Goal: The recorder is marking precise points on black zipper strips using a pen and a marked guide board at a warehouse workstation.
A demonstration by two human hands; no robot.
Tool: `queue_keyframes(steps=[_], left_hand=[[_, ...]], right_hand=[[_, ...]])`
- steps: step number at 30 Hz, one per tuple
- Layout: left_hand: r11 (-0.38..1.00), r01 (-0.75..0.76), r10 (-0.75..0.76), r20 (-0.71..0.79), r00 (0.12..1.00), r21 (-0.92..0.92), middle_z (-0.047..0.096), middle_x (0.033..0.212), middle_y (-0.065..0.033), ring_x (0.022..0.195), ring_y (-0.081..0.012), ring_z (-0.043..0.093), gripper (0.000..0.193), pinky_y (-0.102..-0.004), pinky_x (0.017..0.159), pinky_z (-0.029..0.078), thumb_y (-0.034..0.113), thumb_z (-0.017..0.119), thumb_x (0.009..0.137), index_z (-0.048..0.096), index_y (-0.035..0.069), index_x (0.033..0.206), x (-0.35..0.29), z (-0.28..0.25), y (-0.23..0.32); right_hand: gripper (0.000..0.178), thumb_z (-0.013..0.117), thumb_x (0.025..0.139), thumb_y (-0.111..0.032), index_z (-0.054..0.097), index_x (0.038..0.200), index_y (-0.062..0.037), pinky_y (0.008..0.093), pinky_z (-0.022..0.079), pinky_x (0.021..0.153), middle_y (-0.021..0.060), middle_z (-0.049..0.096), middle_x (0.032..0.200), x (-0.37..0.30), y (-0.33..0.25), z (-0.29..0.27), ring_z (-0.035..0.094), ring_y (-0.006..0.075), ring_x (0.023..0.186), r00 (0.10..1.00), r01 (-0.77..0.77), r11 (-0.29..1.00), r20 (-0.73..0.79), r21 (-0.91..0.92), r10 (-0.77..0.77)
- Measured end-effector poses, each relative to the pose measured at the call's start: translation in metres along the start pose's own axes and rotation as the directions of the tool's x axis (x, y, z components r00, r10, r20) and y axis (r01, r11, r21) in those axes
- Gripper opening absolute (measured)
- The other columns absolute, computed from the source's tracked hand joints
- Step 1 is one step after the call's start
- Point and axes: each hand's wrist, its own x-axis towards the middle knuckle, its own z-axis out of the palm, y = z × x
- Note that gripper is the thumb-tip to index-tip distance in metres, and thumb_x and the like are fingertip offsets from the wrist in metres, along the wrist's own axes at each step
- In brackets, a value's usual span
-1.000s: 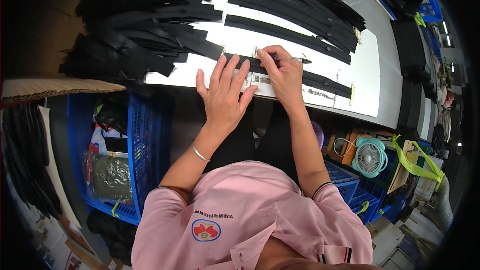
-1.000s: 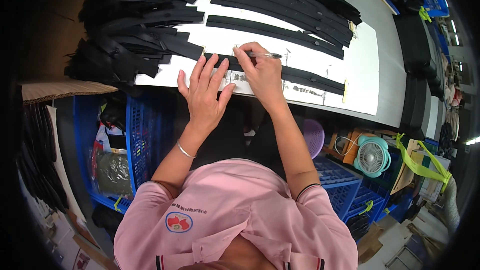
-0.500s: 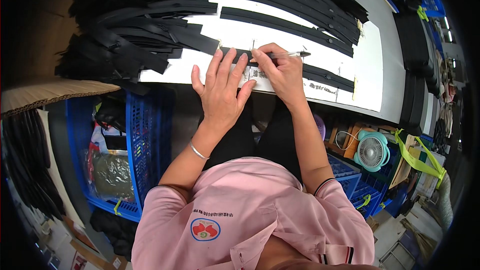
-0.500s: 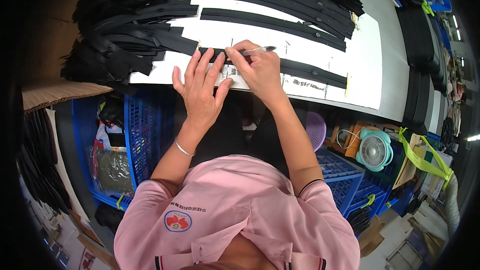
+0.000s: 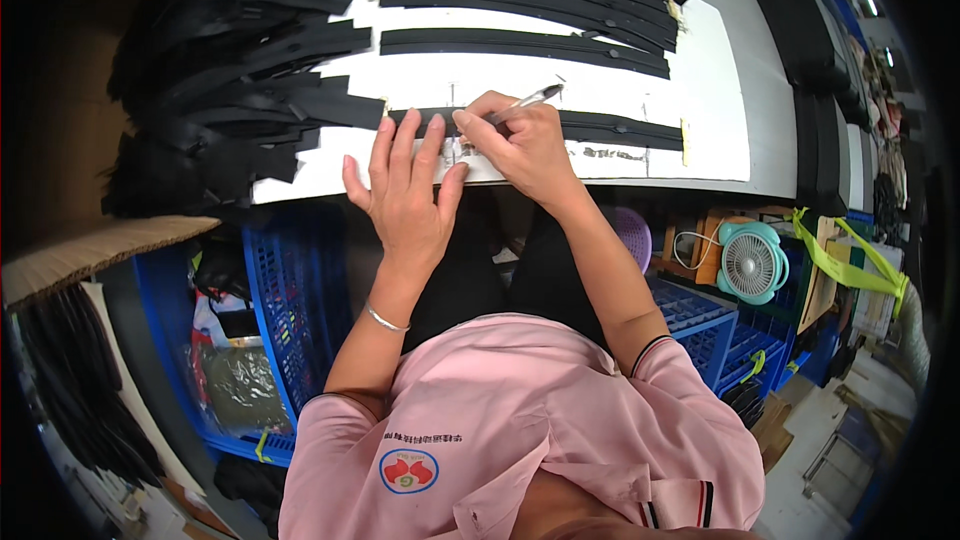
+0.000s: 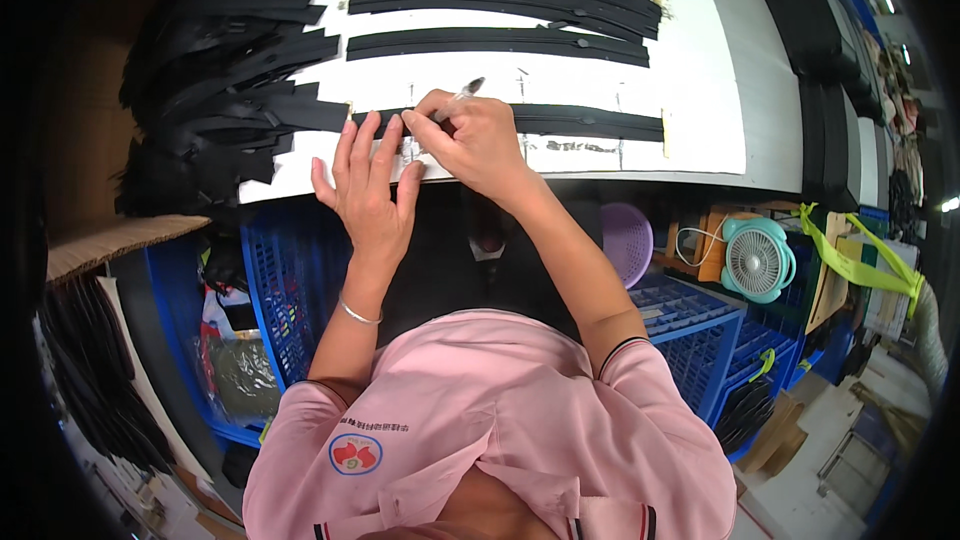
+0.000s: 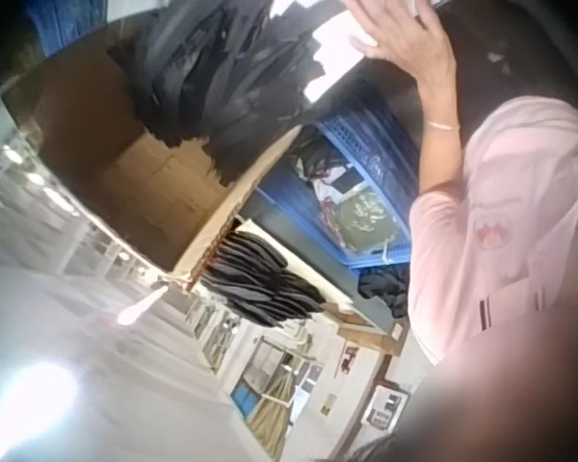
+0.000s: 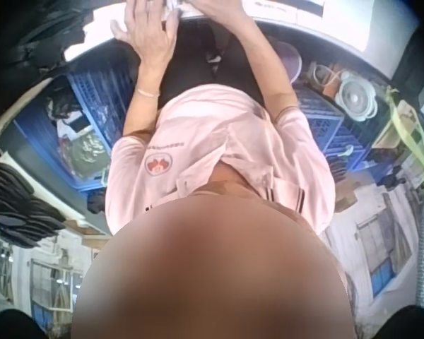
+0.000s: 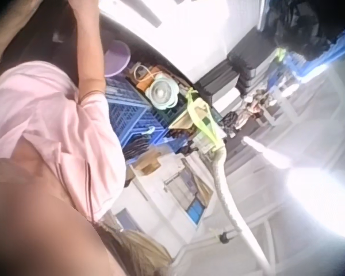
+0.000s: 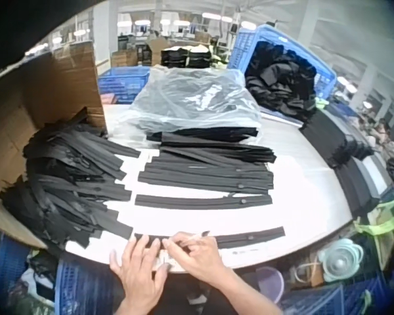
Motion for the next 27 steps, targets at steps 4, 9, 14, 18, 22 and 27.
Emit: queue_keyframes(steps=[4,9,14,18,22,27], left_hand=[[1.0,-0.005,0.005,0.004,1.0,0.013,0.056,0.146,-0.0033,0.144,-0.0244,0.041,0.052,-0.0566,0.12,0.006,0.035,0.071,0.092,0.062,0.018,0.14,-0.001,0.001,0.0],[0.999,-0.015,0.016,-0.017,1.0,0.032,0.057,0.146,-0.0028,0.143,-0.0242,0.042,0.051,-0.0545,0.12,0.005,0.035,0.071,0.092,0.062,0.018,0.14,0.0,0.001,0.0],[0.999,-0.016,0.017,-0.023,1.0,0.037,0.057,0.146,-0.0028,0.143,-0.0241,0.042,0.051,-0.0537,0.12,0.005,0.035,0.07,0.093,0.062,0.019,0.14,0.0,0.003,0.0],[0.999,-0.01,0.011,-0.006,1.0,0.038,0.056,0.148,-0.0034,0.145,-0.0243,0.04,0.05,-0.0543,0.12,0.006,0.035,0.07,0.093,0.063,0.019,0.14,0.0,0.001,0.001],[0.999,-0.007,0.006,0.026,1.0,0.033,0.053,0.15,-0.0059,0.146,-0.0262,0.038,0.051,-0.0562,0.12,0.005,0.034,0.07,0.094,0.062,0.017,0.141,0.0,-0.002,0.003],[0.995,0.032,-0.03,0.021,0.999,-0.098,0.048,0.154,-0.0105,0.148,-0.0294,0.035,0.05,-0.0608,0.12,0.003,0.03,0.068,0.095,0.061,0.014,0.142,0.009,-0.007,0.027]], right_hand=[[0.019,0.069,0.096,-0.014,0.072,0.084,0.0008,0.0247,0.041,0.05,0.0014,0.065,0.063,-0.012,0.004,-0.023,0.053,0.0041,0.053,0.946,0.018,0.985,-0.322,0.172,0.039],[0.019,0.067,0.098,-0.017,0.073,0.09,-0.0013,0.0208,0.041,0.055,-0.0006,0.066,0.068,-0.023,0.025,-0.067,0.054,0.0036,0.06,0.911,-0.176,0.982,-0.39,-0.075,0.133],[0.019,0.068,0.097,-0.017,0.071,0.086,-0.0014,0.023,0.04,0.053,0.0007,0.063,0.063,-0.023,0.031,-0.065,0.053,0.0049,0.057,0.92,-0.127,0.991,-0.378,-0.039,0.103],[0.019,0.069,0.096,-0.017,0.07,0.084,-0.002,0.0255,0.04,0.051,0.0022,0.061,0.06,-0.023,0.032,-0.065,0.053,0.0073,0.053,0.917,-0.113,0.992,-0.391,-0.053,0.084],[0.02,0.069,0.096,-0.019,0.07,0.083,-0.0042,0.0268,0.041,0.051,0.0027,0.059,0.058,-0.022,0.038,-0.064,0.054,0.0099,0.051,0.928,-0.104,0.984,-0.371,-0.145,0.043],[0.02,0.07,0.096,-0.021,0.069,0.082,-0.0059,0.0285,0.042,0.051,0.0032,0.059,0.057,-0.021,0.04,-0.062,0.055,0.0142,0.049,0.928,-0.073,0.977,-0.373,-0.198,-0.006]])
